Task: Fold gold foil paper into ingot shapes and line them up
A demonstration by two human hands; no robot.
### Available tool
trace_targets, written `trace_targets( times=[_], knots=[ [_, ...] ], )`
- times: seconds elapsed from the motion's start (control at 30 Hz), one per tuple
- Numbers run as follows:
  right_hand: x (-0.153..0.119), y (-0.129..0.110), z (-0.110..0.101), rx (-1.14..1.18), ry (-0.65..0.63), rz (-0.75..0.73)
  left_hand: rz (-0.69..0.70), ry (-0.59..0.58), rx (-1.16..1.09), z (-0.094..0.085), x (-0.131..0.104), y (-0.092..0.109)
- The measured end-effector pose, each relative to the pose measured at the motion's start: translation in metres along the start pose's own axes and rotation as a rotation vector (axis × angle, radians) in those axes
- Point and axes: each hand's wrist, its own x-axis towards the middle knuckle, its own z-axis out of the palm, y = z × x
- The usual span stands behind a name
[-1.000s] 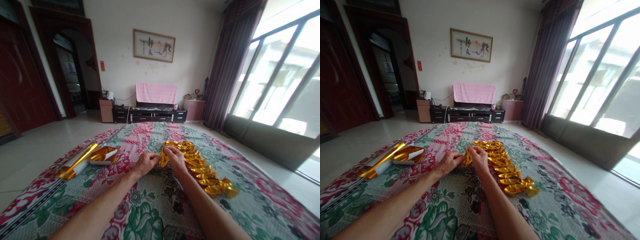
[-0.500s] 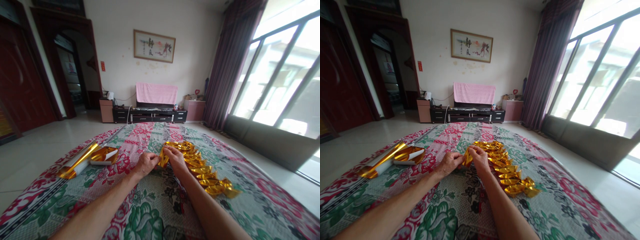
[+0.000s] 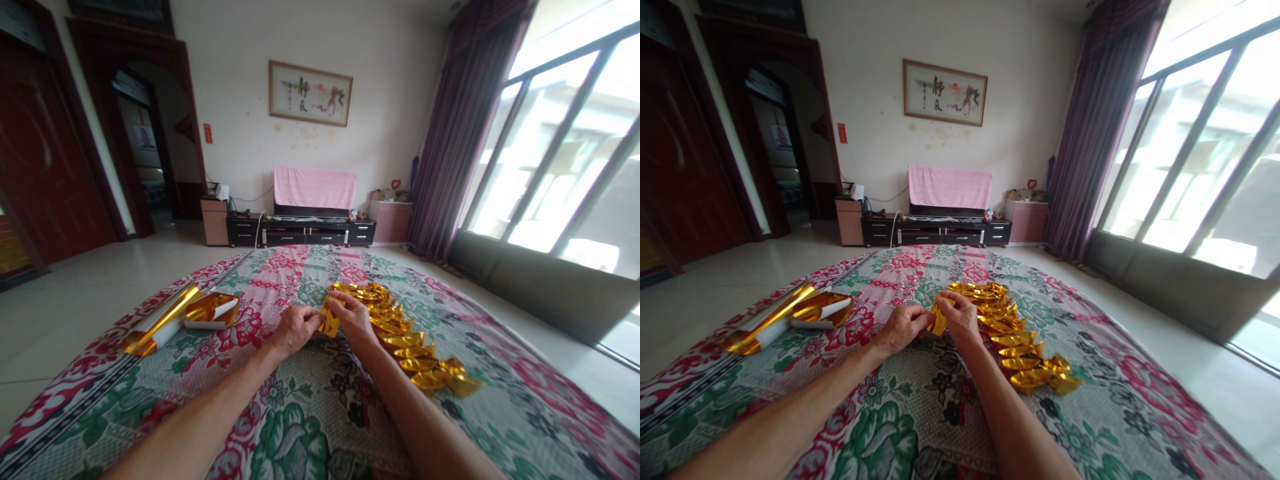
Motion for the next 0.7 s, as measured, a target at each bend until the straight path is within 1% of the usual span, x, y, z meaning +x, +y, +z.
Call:
trace_targets(
  times=[0.13, 0.3, 0.37, 0.53, 0.63, 0.7],
  knots=[
    [0.000, -0.005, -0.005, -0.028, -0.042, 0.016, 0.061, 0.031, 0.080, 0.001, -0.001, 0.002],
    [-0.001, -0.007, -0.007, -0.092, -0.123, 0.056, 0.095, -0.015, 0.133, -0.006, 0.000, 0.003],
    [-0.001, -0.005, -0.006, -0.068, -0.135, 0.056, 0.096, 0.000, 0.149, -0.009, 0.002, 0.000],
    [-0.001, 0.001, -0.003, -0.002, -0.103, 0.047, 0.066, 0.064, 0.058, -0.012, 0.007, -0.009],
    [0.000, 0.004, -0.003, -0.059, -0.095, 0.050, 0.041, 0.103, 0.007, -0.012, 0.008, -0.011],
    [0.000, 0.004, -0.004, -0.138, -0.109, -0.009, 0.030, 0.106, -0.015, -0.013, 0.008, -0.011]
  ],
)
